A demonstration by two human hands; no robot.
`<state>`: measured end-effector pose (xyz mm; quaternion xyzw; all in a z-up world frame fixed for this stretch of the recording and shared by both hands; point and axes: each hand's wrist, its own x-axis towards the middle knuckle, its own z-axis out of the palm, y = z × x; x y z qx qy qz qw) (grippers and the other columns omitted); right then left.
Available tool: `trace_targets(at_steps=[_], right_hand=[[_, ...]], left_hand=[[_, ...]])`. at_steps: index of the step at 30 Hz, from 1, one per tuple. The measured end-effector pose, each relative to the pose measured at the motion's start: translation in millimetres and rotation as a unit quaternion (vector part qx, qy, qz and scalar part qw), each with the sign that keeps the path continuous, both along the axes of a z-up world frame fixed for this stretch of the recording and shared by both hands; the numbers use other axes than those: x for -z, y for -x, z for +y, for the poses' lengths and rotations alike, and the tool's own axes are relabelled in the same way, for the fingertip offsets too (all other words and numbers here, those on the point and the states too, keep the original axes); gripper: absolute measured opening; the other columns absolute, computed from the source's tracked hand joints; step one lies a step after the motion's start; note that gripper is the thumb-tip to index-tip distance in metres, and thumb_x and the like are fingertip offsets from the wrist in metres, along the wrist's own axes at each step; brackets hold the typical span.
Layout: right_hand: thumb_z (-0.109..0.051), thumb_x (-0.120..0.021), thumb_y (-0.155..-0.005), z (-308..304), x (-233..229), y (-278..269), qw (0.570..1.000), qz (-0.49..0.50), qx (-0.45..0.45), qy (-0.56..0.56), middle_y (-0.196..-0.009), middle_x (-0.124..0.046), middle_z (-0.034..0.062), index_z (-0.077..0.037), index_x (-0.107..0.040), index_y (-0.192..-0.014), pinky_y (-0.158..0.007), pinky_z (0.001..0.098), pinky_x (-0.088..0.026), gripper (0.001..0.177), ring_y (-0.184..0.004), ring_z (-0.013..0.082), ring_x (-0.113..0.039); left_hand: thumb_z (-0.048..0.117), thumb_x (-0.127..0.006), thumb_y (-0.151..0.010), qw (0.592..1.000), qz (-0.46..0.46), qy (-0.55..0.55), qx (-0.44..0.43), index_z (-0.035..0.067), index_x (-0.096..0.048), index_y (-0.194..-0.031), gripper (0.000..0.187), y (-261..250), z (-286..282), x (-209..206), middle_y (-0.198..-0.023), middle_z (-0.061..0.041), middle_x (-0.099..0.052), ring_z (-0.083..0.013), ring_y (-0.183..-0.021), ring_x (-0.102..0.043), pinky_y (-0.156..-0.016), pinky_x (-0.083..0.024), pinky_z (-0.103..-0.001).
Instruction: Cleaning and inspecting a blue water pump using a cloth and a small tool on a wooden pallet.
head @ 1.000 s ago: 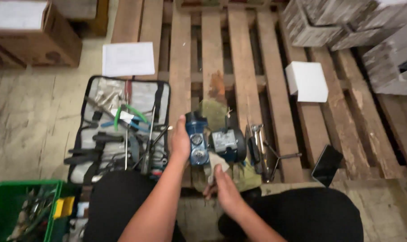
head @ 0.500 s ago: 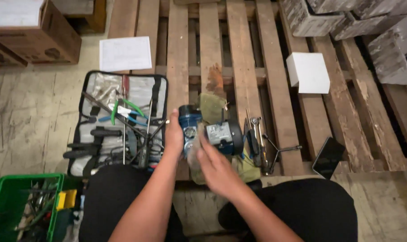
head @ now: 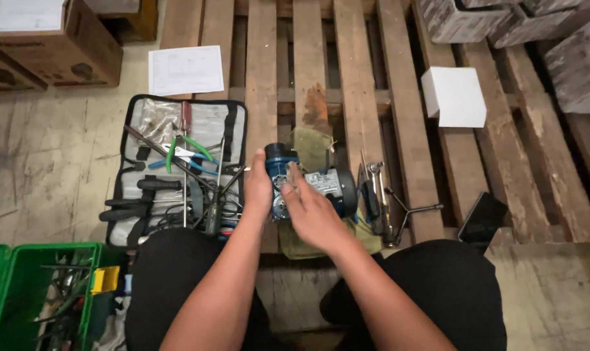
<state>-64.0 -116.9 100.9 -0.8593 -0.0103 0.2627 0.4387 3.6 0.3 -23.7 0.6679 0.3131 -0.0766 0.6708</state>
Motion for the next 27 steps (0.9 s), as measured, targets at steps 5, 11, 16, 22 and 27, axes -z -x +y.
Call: trace_targets(at_steps=[5, 11, 16, 22, 27], right_hand=[[-0.065, -0.023, -0.1, 2, 1, 12, 0.997, 0.018, -0.017, 0.067, -0.152, -0.044, 0.0321, -0.004, -0.023, -0.162, -0.119, 0.0538, -0.032, 0.087, -0.143, 0.0463, -0.042], [-0.053, -0.032, -0.101, 7, 45, 36, 0.996, -0.043, 0.043, 0.072, -0.124, -0.067, 0.0209, -0.009, -0.051, -0.127, -0.096, 0.0532, -0.046, 0.054, -0.115, 0.0445, -0.062], [-0.036, -0.026, -0.102, 14, -21, 27, 0.994, -0.055, 0.074, -0.056, -0.142, -0.045, 0.046, -0.002, -0.02, -0.163, -0.113, 0.0647, -0.037, 0.07, -0.134, 0.0597, -0.044], [-0.051, -0.04, -0.1, -2, 42, 56, 0.999, -0.034, 0.04, 0.004, -0.15, -0.048, 0.0314, -0.005, -0.031, -0.161, -0.112, 0.0563, -0.041, 0.077, -0.137, 0.0485, -0.048], [-0.043, -0.047, -0.101, -3, 66, 38, 0.988, -0.096, 0.088, -0.08, -0.144, -0.05, 0.0381, 0.002, -0.037, -0.156, -0.113, 0.0584, -0.039, 0.072, -0.136, 0.0518, -0.046]], left_hand=[[0.065, -0.052, -0.093, 1.0, -0.015, 0.016, -0.011, 0.002, -0.068, -0.131, 0.075, -2, 2, 4, -0.137, -0.017, -0.063, -0.0249, -0.132, -0.054, -0.116, -0.036, -0.042], [0.061, -0.04, -0.091, 0.999, 0.028, -0.018, -0.01, 0.007, -0.075, -0.111, 0.068, -2, 2, -4, -0.122, -0.016, -0.072, -0.0239, -0.116, -0.064, -0.099, -0.043, -0.036], [0.074, -0.042, -0.091, 0.997, 0.031, -0.054, 0.043, 0.008, -0.065, -0.138, 0.084, -7, 2, -4, -0.147, -0.015, -0.058, -0.0288, -0.144, -0.045, -0.121, -0.031, -0.042], [0.067, -0.045, -0.09, 1.0, 0.027, 0.001, 0.008, 0.004, -0.062, -0.14, 0.082, 7, 1, -34, -0.15, -0.017, -0.055, -0.0286, -0.146, -0.043, -0.124, -0.029, -0.04], [0.072, -0.043, -0.09, 0.999, 0.027, -0.015, 0.027, 0.006, -0.062, -0.14, 0.084, 1, 1, -16, -0.15, -0.016, -0.056, -0.0276, -0.146, -0.043, -0.123, -0.029, -0.04]])
